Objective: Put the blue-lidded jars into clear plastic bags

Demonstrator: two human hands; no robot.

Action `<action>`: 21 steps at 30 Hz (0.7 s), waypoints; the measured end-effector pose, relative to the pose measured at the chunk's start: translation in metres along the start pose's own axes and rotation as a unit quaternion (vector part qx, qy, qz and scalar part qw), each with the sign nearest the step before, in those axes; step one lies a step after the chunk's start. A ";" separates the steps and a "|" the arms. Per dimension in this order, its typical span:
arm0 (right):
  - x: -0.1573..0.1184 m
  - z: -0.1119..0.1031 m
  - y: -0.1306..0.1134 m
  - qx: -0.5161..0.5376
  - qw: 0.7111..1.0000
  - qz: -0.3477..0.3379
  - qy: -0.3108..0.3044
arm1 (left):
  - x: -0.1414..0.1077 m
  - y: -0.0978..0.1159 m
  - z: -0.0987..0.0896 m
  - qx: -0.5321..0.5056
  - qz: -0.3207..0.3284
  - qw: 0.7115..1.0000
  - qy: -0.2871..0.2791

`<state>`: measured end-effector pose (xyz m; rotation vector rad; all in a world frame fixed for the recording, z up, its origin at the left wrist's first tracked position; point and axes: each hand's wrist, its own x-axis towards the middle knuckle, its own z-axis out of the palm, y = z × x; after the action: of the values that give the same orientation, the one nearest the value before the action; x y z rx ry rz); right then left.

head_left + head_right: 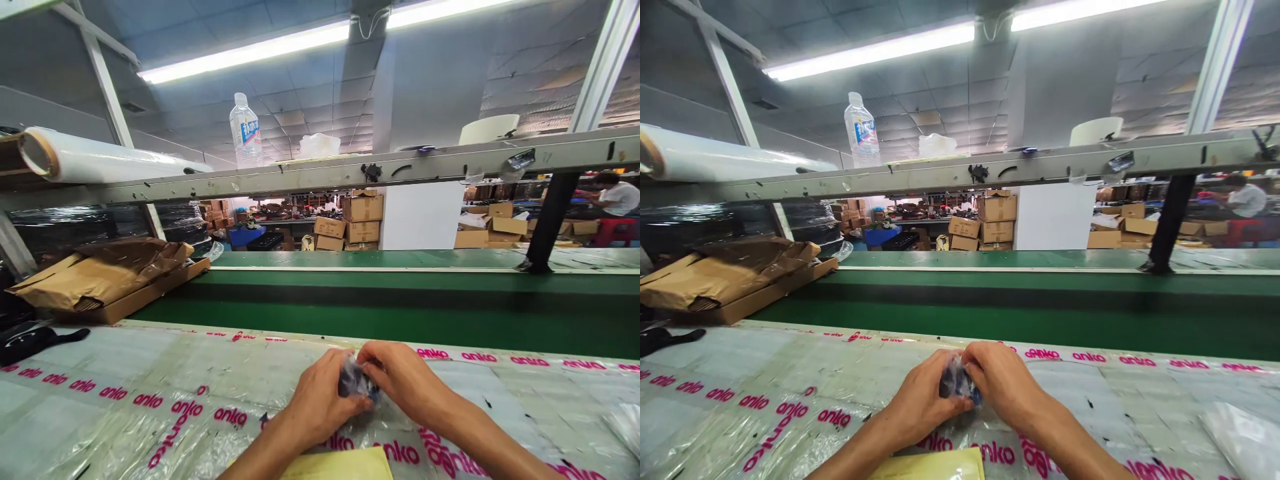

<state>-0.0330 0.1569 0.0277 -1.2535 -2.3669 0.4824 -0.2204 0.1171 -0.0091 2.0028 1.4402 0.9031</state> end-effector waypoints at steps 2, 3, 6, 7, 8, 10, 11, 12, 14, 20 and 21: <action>0.000 0.003 0.000 0.029 0.999 0.014 0.006 | 0.000 0.007 0.000 0.026 0.004 1.000 -0.007; -0.001 0.005 -0.001 0.044 0.999 0.017 0.011 | 0.000 0.010 0.001 0.043 0.000 0.999 -0.009; -0.003 0.011 -0.003 0.087 0.996 0.015 0.022 | 0.002 0.017 0.004 0.095 -0.010 0.995 -0.009; -0.003 0.013 -0.005 0.102 0.994 0.012 0.025 | 0.003 0.017 0.006 0.108 -0.011 0.994 -0.008; -0.003 0.014 -0.005 0.114 0.993 0.011 0.025 | 0.004 0.017 0.008 0.114 -0.010 0.993 -0.004; -0.002 0.018 -0.007 0.137 0.990 0.012 0.022 | 0.006 0.016 0.011 0.113 -0.005 0.994 0.004; -0.002 0.019 -0.007 0.150 0.988 0.012 0.022 | 0.007 0.016 0.012 0.106 -0.003 0.994 0.007; -0.001 0.021 -0.007 0.161 0.987 0.011 0.024 | 0.007 0.016 0.013 0.097 0.000 0.995 0.011; 0.000 0.023 -0.007 0.172 0.985 0.007 0.030 | 0.008 0.018 0.013 0.083 0.007 0.996 0.011; -0.009 0.020 0.007 0.188 0.981 0.007 0.037 | 0.014 0.029 0.010 0.103 0.008 0.994 -0.024; -0.014 0.018 0.012 0.181 0.982 -0.002 0.053 | 0.014 0.031 0.010 0.120 0.006 0.992 -0.027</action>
<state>-0.0272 0.1498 0.0038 -1.0761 -2.0754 0.7835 -0.1906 0.1206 0.0099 2.1922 1.5705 0.7014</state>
